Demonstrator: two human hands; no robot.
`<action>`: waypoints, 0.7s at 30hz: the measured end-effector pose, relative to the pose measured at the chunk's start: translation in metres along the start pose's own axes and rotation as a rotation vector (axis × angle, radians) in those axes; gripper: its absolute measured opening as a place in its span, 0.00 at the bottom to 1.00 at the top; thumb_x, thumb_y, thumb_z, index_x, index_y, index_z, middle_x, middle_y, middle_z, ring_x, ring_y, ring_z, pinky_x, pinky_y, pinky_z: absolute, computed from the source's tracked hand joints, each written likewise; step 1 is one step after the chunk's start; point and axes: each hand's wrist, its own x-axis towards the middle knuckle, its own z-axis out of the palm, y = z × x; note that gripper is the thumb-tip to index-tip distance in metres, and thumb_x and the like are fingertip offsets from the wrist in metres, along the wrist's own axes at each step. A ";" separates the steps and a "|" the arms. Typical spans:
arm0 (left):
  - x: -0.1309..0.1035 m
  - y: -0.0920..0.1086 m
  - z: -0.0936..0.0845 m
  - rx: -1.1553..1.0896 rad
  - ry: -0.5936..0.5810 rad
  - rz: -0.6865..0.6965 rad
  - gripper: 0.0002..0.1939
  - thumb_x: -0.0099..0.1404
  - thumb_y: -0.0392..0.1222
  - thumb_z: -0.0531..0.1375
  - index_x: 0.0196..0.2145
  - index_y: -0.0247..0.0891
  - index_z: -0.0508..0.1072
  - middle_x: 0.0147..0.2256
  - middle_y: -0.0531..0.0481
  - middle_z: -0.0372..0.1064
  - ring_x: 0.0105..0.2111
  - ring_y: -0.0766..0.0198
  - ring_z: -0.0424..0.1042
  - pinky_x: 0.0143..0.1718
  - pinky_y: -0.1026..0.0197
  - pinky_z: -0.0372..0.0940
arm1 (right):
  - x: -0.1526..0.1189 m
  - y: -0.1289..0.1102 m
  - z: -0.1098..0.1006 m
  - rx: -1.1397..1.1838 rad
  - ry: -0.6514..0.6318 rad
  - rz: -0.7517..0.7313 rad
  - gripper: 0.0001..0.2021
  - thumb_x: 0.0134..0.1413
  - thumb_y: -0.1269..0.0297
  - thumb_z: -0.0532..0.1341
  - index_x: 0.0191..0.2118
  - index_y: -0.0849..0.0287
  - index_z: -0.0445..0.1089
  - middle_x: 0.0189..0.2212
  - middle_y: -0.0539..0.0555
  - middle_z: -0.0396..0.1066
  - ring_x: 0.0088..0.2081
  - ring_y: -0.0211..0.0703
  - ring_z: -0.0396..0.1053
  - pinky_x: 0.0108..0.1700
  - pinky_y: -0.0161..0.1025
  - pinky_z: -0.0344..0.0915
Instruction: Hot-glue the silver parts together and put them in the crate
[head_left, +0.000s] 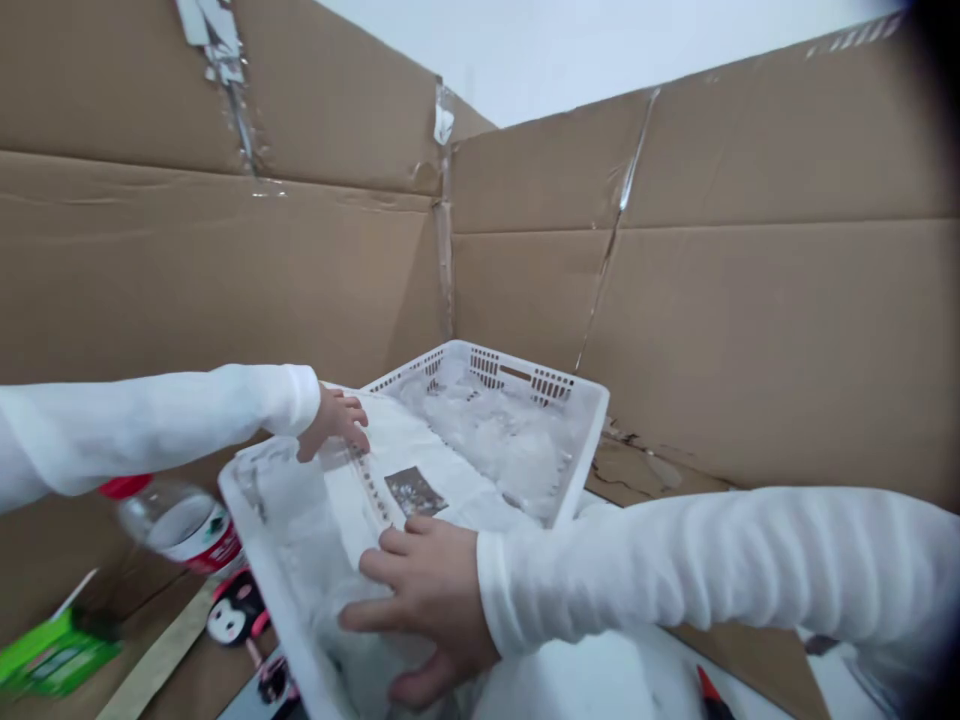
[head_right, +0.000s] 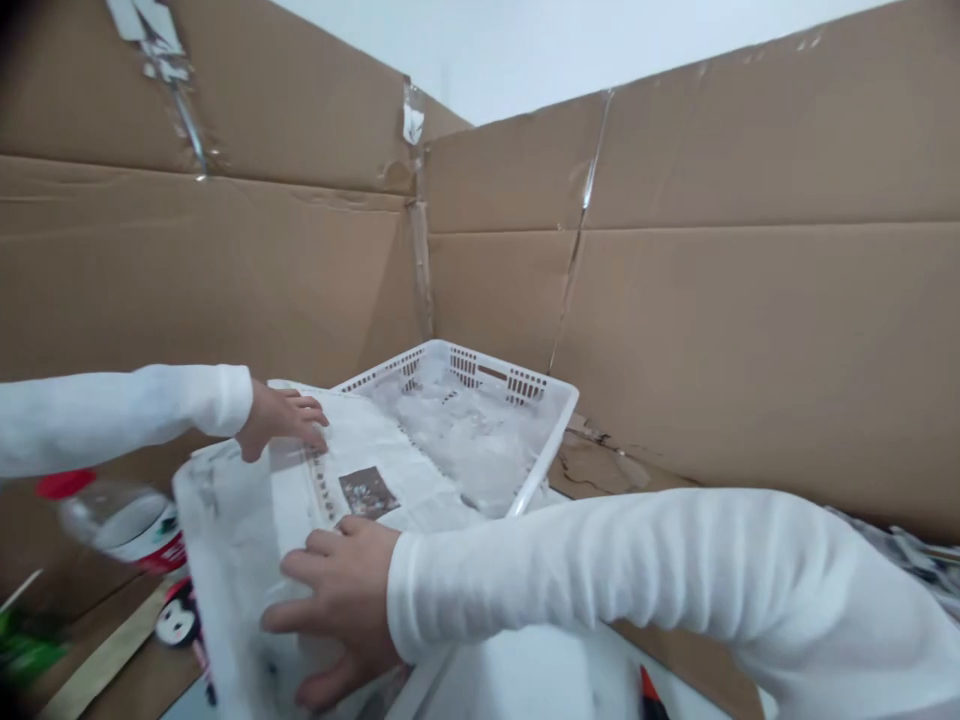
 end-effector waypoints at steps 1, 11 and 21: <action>-0.012 0.003 0.008 -0.025 0.032 -0.015 0.40 0.27 0.30 0.67 0.43 0.53 0.69 0.50 0.53 0.59 0.54 0.48 0.50 0.52 0.50 0.43 | 0.001 -0.002 0.003 -0.036 -0.017 -0.015 0.24 0.43 0.45 0.57 0.44 0.55 0.64 0.38 0.56 0.65 0.35 0.46 0.60 0.33 0.42 0.56; -0.024 0.036 -0.028 0.356 0.661 -0.008 0.10 0.61 0.42 0.50 0.31 0.40 0.70 0.33 0.47 0.64 0.40 0.59 0.60 0.45 0.56 0.50 | -0.043 0.018 -0.042 0.041 0.004 0.413 0.11 0.47 0.73 0.51 0.39 0.60 0.61 0.26 0.53 0.66 0.27 0.40 0.60 0.30 0.36 0.54; 0.026 0.074 -0.031 0.301 0.957 0.071 0.13 0.63 0.39 0.45 0.42 0.36 0.63 0.40 0.45 0.61 0.42 0.59 0.60 0.44 0.58 0.55 | -0.109 0.088 -0.083 -0.048 0.288 0.918 0.11 0.50 0.74 0.50 0.38 0.57 0.63 0.21 0.47 0.60 0.24 0.35 0.57 0.30 0.31 0.52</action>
